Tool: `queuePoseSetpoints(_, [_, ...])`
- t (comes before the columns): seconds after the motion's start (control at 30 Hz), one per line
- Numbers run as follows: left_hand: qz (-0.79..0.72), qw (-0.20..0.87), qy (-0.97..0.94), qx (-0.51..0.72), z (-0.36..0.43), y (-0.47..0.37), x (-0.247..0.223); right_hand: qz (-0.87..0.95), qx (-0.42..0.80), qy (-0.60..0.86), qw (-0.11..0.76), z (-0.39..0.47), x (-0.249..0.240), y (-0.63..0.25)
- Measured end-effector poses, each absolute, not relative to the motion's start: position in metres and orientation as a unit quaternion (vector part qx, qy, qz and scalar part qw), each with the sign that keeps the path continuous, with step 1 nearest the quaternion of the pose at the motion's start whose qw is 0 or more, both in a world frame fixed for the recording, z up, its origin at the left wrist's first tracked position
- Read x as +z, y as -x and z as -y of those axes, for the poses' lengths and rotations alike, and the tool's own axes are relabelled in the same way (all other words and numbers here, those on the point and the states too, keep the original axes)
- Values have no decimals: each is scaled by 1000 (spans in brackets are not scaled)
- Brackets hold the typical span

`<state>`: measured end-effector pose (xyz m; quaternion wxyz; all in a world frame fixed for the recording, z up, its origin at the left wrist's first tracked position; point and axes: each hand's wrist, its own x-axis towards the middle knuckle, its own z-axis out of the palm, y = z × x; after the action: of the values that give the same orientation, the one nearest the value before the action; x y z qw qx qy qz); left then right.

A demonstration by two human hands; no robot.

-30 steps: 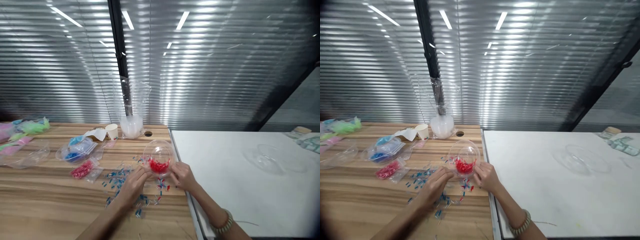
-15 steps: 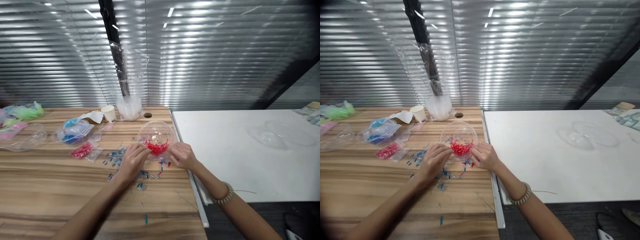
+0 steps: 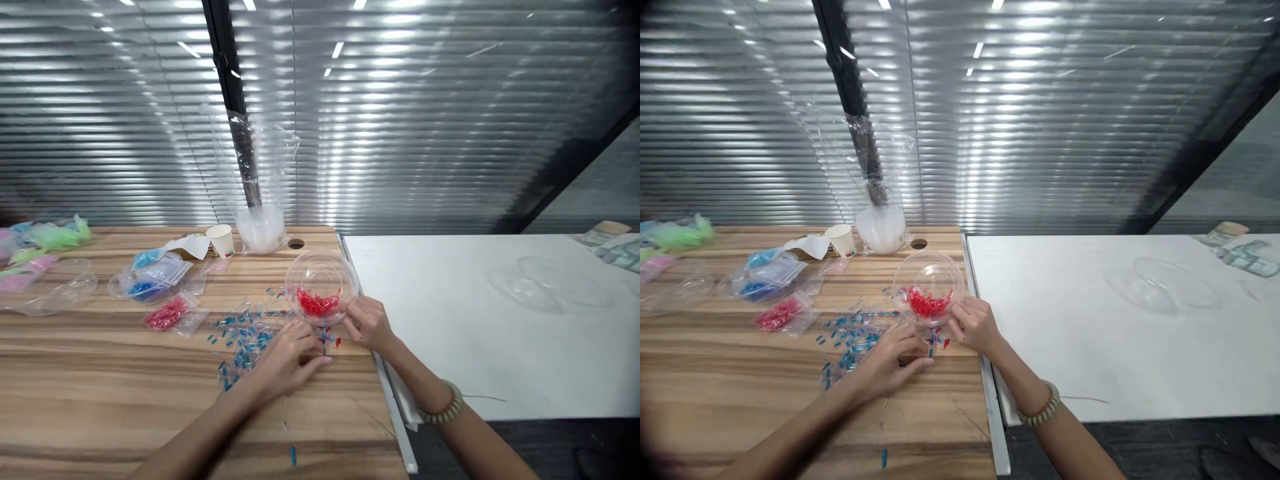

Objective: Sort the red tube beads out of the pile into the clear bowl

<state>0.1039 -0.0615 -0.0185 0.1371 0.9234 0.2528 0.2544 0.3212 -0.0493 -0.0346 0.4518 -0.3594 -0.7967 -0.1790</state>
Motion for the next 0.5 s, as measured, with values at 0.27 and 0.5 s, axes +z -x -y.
queuePoseSetpoints(0.27, [-312,177,-909,212,60,-103,-20,795,-194,352,454,45,-35,-322])
queuePoseSetpoints(0.5, [-268,200,-924,183,60,-103,-13,795,-194,373,438,42,-40,-329])
